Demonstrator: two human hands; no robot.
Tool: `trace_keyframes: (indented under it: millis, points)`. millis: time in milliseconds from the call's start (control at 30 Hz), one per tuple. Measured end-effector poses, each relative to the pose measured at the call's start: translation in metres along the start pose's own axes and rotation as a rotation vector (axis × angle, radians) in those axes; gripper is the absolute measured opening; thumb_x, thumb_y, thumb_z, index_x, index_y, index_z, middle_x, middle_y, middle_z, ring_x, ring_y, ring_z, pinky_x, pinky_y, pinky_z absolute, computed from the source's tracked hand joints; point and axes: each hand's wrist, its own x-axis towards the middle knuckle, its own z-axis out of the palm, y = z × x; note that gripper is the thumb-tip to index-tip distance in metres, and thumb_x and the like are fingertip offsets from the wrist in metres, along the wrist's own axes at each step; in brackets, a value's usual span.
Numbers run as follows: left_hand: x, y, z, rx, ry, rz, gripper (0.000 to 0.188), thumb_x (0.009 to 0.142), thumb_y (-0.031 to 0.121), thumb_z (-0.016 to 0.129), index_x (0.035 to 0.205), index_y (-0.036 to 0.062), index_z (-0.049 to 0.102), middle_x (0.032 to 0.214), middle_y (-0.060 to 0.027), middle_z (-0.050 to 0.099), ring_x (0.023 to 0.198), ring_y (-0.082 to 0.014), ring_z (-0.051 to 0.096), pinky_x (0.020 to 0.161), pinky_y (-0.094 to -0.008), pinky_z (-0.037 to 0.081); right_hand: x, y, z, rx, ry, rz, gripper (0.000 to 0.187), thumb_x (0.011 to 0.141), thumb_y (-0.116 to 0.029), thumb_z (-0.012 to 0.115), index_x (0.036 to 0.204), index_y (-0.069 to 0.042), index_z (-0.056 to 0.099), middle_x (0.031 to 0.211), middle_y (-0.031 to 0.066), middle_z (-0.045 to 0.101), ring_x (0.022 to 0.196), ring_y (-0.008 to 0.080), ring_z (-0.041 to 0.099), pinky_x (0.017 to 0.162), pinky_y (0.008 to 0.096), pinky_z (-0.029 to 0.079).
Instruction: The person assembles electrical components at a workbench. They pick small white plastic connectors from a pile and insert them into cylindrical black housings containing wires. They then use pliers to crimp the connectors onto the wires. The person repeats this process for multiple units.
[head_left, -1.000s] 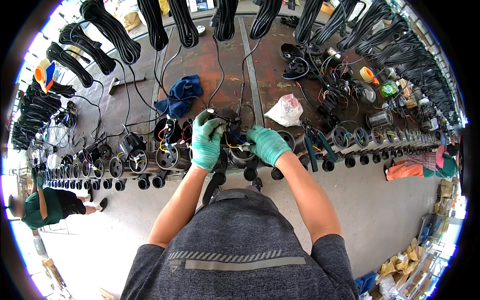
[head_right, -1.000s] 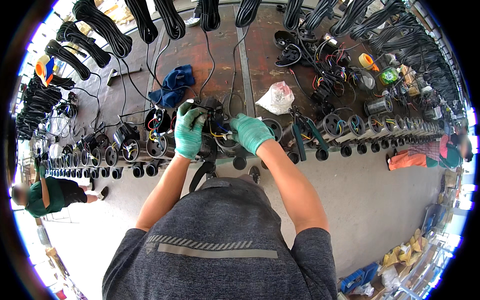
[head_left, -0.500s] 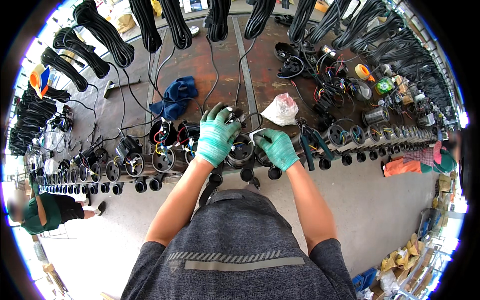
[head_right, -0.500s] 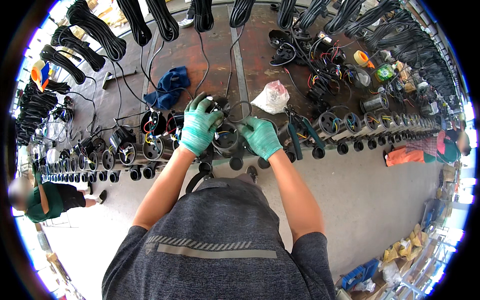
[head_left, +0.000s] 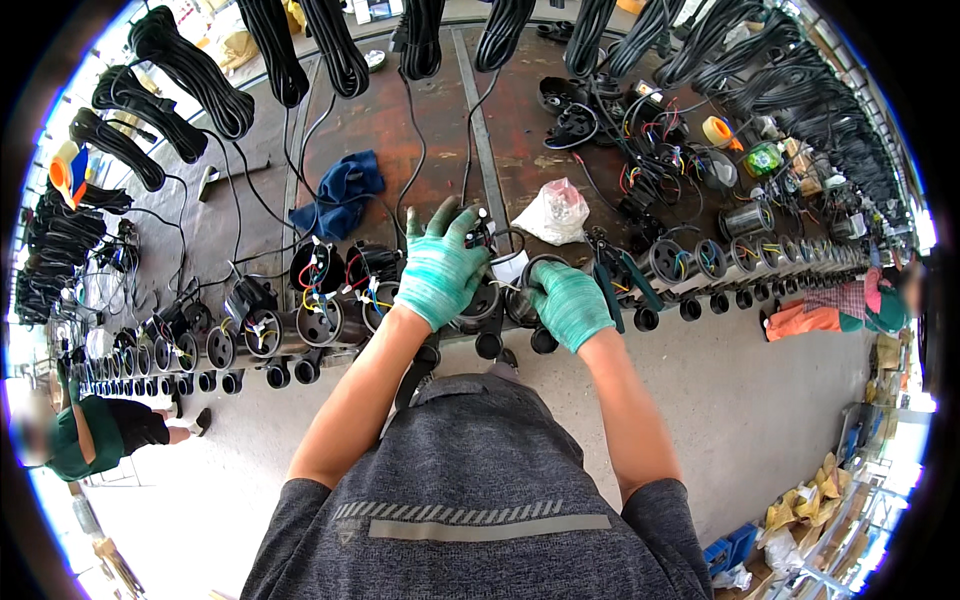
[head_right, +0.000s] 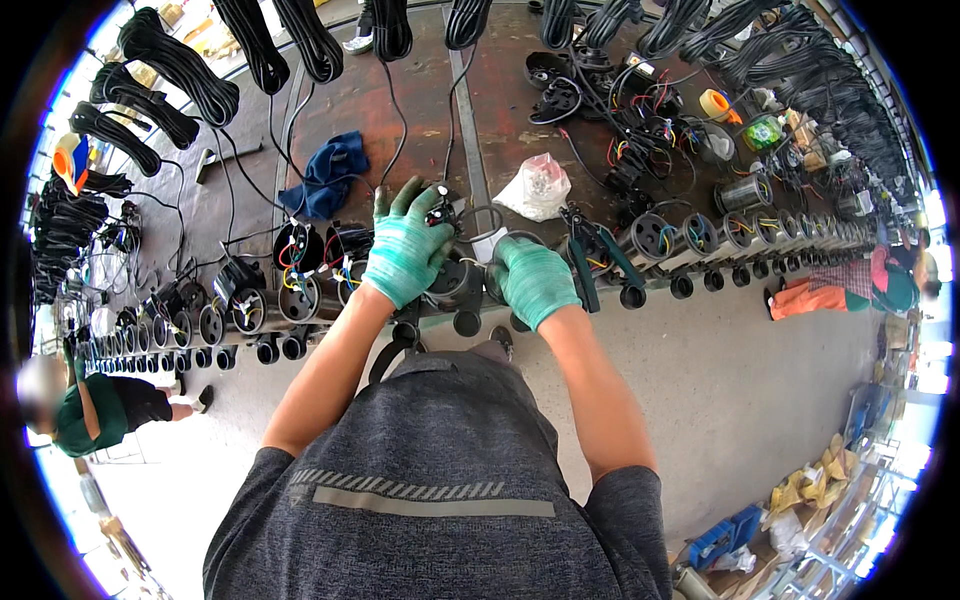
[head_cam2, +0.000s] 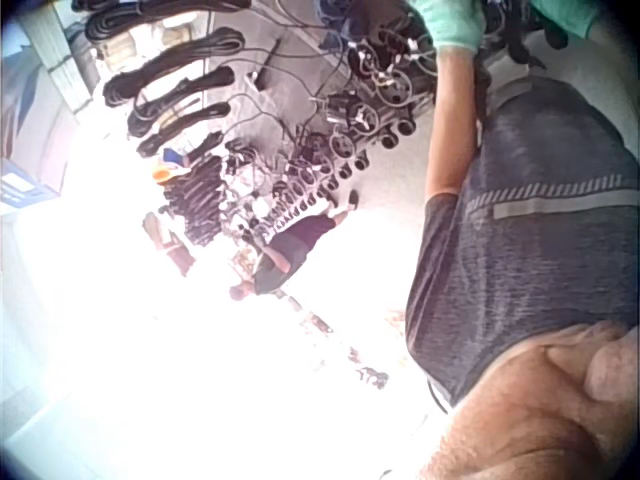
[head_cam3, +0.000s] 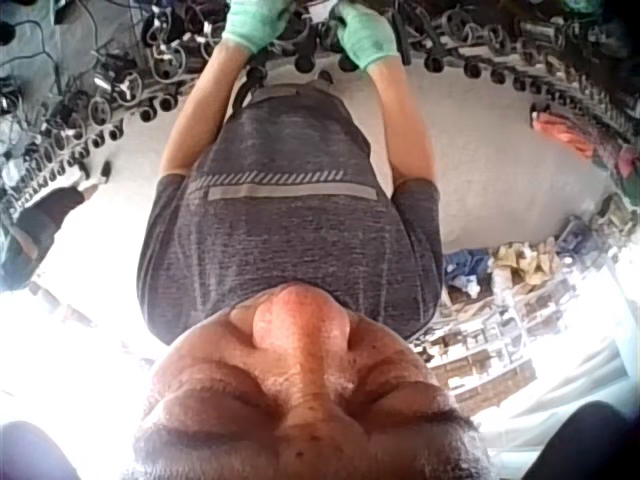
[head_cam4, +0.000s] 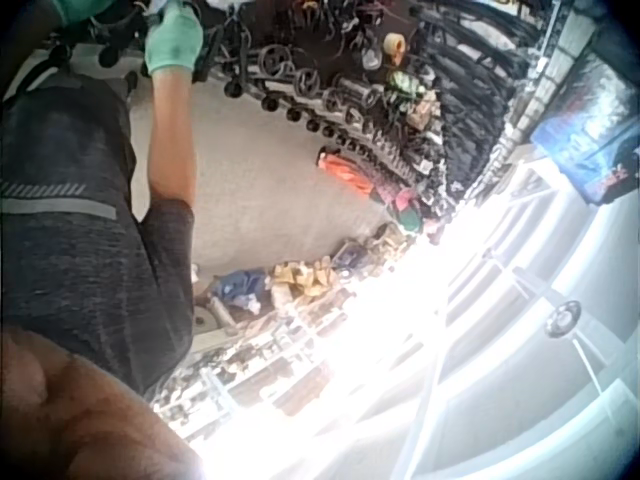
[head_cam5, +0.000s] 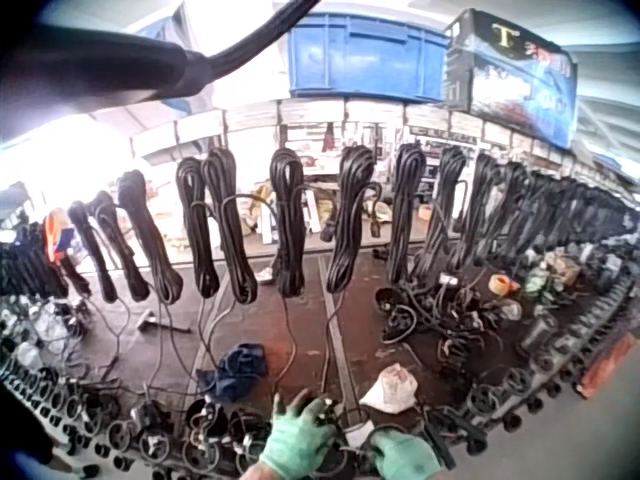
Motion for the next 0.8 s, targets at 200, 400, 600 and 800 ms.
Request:
trace_keyframes:
  millis: [200,400,600,800]
  points:
    - [0.009,0.004,-0.001,-0.001,-0.049,0.033,0.020,0.084,0.023,0.081,0.103,0.0223,0.084,0.159,-0.0110,0.053,0.155,-0.0412,0.039,0.124,-0.0774,0.017,0.017,-0.002,-0.010,0.127,-0.248,-0.276,0.020,0.102,-0.020,0.067,0.111,-0.004,0.074,0.100,0.0194,0.075,0.096,0.0425,0.072,0.085,0.0509,0.056]
    - [0.015,-0.001,0.005,0.014,-0.084,0.025,0.042,0.084,0.029,0.079,0.126,0.0245,0.079,0.162,-0.0089,0.051,0.157,-0.0395,0.036,0.124,-0.0770,0.018,0.031,0.001,0.005,-0.090,0.137,-0.462,0.018,0.099,-0.020,0.068,0.113,-0.010,0.073,0.102,0.0129,0.070,0.084,0.0361,0.073,0.074,0.0475,0.059]
    - [0.016,-0.005,0.002,0.006,-0.101,-0.007,0.037,0.088,0.028,0.078,0.124,0.0247,0.079,0.161,-0.0066,0.052,0.157,-0.0379,0.036,0.125,-0.0750,0.019,0.035,0.001,0.019,-0.310,0.268,-0.471,0.020,0.091,-0.014,0.071,0.111,-0.013,0.071,0.102,0.0092,0.069,0.086,0.0308,0.074,0.072,0.0431,0.060]
    - [0.011,-0.006,0.004,-0.067,-0.071,0.009,0.035,0.087,0.026,0.080,0.123,0.0243,0.080,0.158,-0.0070,0.055,0.156,-0.0374,0.037,0.124,-0.0727,0.022,0.039,0.009,0.032,-0.266,0.231,-0.359,0.019,0.090,-0.014,0.071,0.109,-0.012,0.070,0.105,0.0094,0.069,0.093,0.0319,0.073,0.074,0.0450,0.060]
